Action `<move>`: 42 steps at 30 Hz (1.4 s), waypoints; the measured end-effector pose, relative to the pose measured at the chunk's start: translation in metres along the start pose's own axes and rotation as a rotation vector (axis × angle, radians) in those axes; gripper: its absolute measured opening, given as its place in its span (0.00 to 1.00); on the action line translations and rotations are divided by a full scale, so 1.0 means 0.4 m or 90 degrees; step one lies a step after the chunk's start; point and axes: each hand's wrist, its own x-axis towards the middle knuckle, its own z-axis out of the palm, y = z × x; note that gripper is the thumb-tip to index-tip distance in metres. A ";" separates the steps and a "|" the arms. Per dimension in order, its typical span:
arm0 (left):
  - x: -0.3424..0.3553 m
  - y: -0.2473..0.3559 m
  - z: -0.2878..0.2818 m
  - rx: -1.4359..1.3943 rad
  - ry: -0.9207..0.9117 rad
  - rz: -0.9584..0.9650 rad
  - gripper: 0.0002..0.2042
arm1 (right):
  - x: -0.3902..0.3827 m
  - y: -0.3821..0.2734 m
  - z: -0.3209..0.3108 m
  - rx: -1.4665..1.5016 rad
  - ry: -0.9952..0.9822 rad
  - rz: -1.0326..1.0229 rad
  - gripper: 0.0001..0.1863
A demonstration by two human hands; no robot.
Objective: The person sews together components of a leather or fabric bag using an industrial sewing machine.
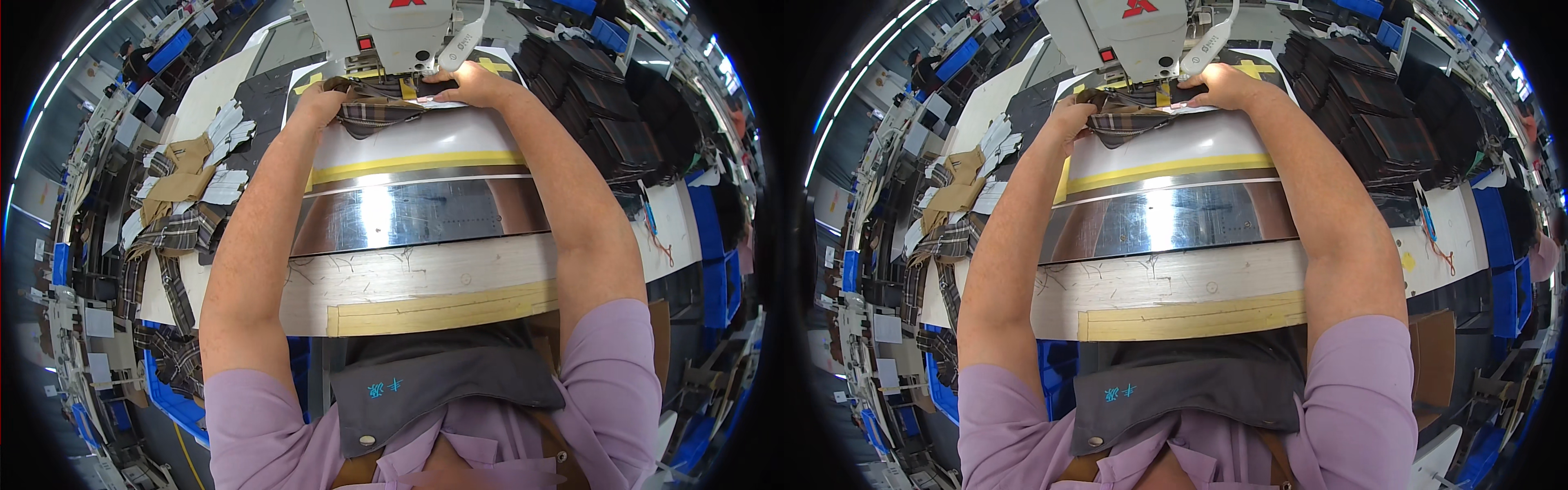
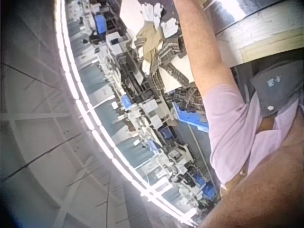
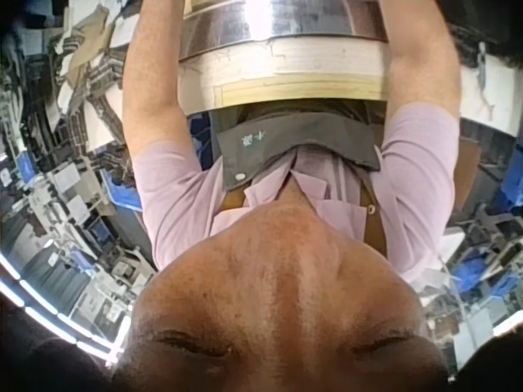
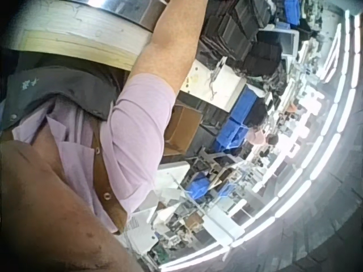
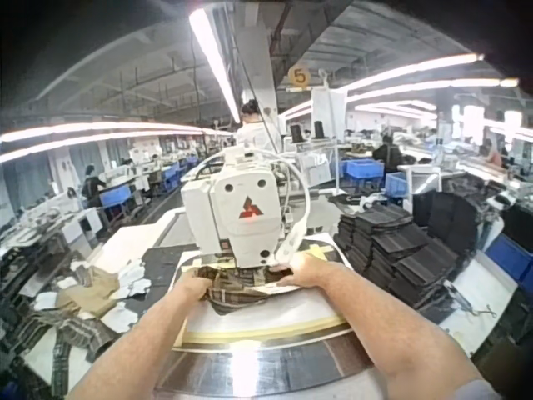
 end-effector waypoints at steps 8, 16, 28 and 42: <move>-0.092 -0.033 -0.069 0.049 -0.064 -0.029 0.28 | -0.106 -0.133 -0.046 0.021 -0.142 0.089 0.36; -0.236 -0.065 -0.076 0.069 -0.138 0.095 0.37 | -0.198 -0.209 -0.043 -0.021 -0.078 0.067 0.24; -0.196 0.035 -0.224 -0.072 -0.190 0.062 0.30 | -0.111 -0.107 -0.115 0.305 -0.108 0.305 0.17; -0.692 -0.039 0.296 0.002 -0.327 0.352 0.27 | -1.173 -0.432 -0.292 0.005 0.309 0.100 0.32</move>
